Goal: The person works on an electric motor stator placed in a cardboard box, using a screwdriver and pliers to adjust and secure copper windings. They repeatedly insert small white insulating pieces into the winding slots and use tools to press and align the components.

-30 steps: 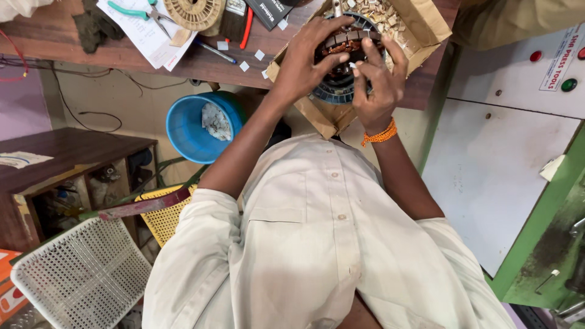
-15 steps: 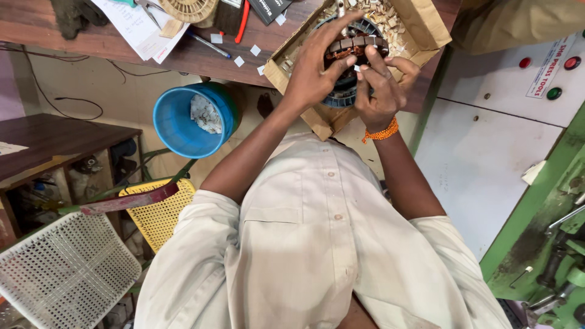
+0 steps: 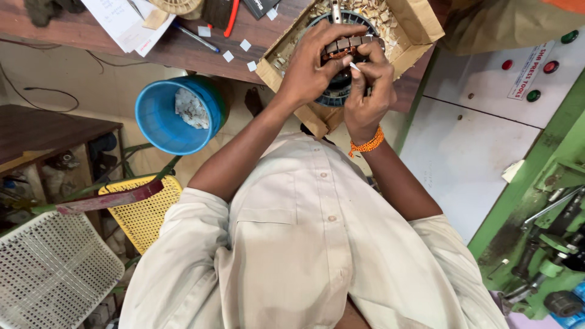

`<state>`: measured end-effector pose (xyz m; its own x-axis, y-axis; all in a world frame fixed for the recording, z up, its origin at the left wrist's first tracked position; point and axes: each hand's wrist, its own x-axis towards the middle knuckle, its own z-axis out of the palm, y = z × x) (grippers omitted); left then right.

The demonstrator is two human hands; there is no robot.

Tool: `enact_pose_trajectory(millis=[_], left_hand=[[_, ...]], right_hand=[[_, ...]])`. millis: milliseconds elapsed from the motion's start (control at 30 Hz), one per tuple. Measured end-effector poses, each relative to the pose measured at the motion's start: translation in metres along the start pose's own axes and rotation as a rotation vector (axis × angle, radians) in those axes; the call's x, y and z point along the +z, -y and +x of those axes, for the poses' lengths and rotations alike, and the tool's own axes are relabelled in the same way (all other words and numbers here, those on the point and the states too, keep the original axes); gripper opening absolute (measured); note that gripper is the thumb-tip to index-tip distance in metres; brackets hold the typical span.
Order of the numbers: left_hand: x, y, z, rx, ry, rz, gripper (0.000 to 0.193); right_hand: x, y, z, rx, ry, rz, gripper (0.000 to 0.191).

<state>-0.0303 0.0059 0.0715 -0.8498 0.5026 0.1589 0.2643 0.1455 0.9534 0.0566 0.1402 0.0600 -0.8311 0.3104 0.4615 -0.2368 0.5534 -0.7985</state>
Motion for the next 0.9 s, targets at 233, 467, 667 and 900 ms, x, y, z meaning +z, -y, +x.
enact_pose_trajectory(millis=[233,467,667,900], left_hand=[[0.007,0.000,-0.004,0.071,-0.090,-0.018,0.041],[0.010,0.004,-0.003,0.092,-0.134,-0.062,0.043],[0.011,0.005,-0.004,0.096,-0.152,-0.130,0.044],[0.004,0.005,-0.002,0.114,-0.093,-0.088,0.038]], right_hand=[[0.019,-0.018,-0.015,0.143,-0.086,0.256,0.028],[0.032,-0.038,-0.024,0.068,-0.128,0.382,0.029],[0.031,-0.029,-0.017,0.053,-0.132,0.407,0.021],[-0.026,-0.009,0.037,-0.050,0.079,0.141,0.009]])
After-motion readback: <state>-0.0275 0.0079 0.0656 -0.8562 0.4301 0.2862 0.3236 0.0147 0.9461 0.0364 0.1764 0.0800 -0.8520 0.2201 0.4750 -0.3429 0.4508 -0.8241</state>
